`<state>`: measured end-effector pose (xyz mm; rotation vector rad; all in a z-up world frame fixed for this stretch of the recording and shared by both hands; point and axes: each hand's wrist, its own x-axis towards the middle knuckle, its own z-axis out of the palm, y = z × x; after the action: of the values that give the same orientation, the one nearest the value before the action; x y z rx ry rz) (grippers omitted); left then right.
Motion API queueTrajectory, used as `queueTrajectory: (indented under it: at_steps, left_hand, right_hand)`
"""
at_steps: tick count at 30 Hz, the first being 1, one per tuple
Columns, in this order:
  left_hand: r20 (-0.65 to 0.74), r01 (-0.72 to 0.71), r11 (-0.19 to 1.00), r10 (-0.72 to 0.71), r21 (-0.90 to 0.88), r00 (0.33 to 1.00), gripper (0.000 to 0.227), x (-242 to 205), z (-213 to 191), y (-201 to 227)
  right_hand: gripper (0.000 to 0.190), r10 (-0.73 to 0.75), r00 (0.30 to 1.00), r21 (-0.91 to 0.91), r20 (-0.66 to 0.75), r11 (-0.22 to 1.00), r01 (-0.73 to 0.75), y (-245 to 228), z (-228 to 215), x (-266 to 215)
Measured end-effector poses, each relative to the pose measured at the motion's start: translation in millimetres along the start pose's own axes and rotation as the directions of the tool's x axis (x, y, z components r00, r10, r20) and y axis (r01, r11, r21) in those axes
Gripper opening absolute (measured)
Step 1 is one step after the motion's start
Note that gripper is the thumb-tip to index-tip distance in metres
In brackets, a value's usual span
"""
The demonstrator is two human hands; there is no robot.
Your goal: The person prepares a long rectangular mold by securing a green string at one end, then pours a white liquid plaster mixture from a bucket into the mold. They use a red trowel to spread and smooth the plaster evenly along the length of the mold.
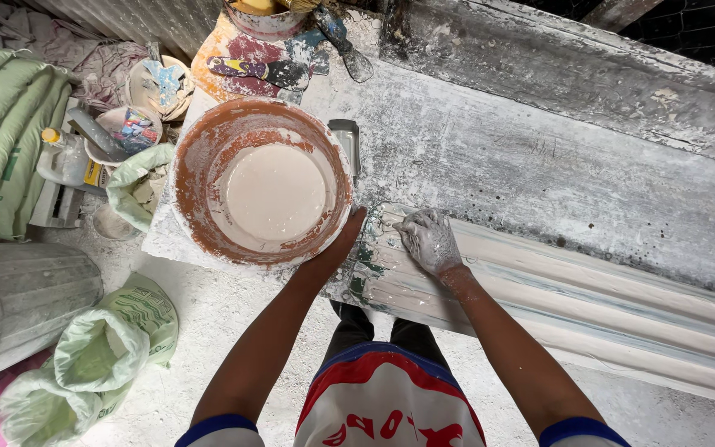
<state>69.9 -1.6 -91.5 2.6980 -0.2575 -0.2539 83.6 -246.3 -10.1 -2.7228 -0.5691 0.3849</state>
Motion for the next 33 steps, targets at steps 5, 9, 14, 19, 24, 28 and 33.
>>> queueTrajectory:
  at_steps: [5, 9, 14, 19, 24, 28, 33]
  left_hand:
    - [0.155, -0.105, 0.968, 0.07, 0.226, 0.985, 0.039, 10.6, 10.3, -2.3]
    - [-0.124, 0.14, 0.838, -0.24, -0.528, 0.963, 0.049, 29.3, 16.1, 8.7]
    - [-0.08, 0.131, 0.929, -0.168, -0.346, 0.983, 0.034, 22.2, -13.6, 20.5]
    - [0.034, 0.151, 0.946, -0.148, -0.287, 0.988, 0.045, 15.1, -56.2, 43.0]
    - [-0.09, 0.128, 0.667, -0.282, -0.734, 0.955, 0.062, 24.9, -53.3, 52.4]
    - [-0.098, 0.038, 0.747, -0.137, -0.663, 0.986, 0.042, 35.2, -42.3, 50.9]
    - [-0.198, -0.207, 0.855, 0.125, -0.476, 0.972, 0.042, 38.0, -39.2, 51.7]
  right_hand:
    - [0.029, -0.027, 0.999, -0.043, -0.024, 0.999, 0.026, -12.4, -9.0, -1.5]
    - [0.044, -0.124, 0.991, 0.013, -0.052, 0.992, 0.125, -18.5, -11.1, 7.7]
    - [0.042, 0.02, 0.985, -0.079, 0.17, 0.997, -0.007, -24.6, -13.4, 13.4]
    - [0.046, 0.024, 0.991, 0.02, 0.132, 0.999, -0.027, -26.3, -6.3, 15.5]
    - [0.042, 0.007, 0.995, -0.081, 0.098, 0.997, 0.001, -14.1, 1.8, 22.0]
    - [0.038, 0.127, 0.981, 0.086, 0.145, 0.986, -0.14, 0.3, -1.4, 9.9]
    - [0.034, 0.083, 0.993, 0.225, -0.084, 0.972, -0.063, 9.7, -9.1, -8.2]
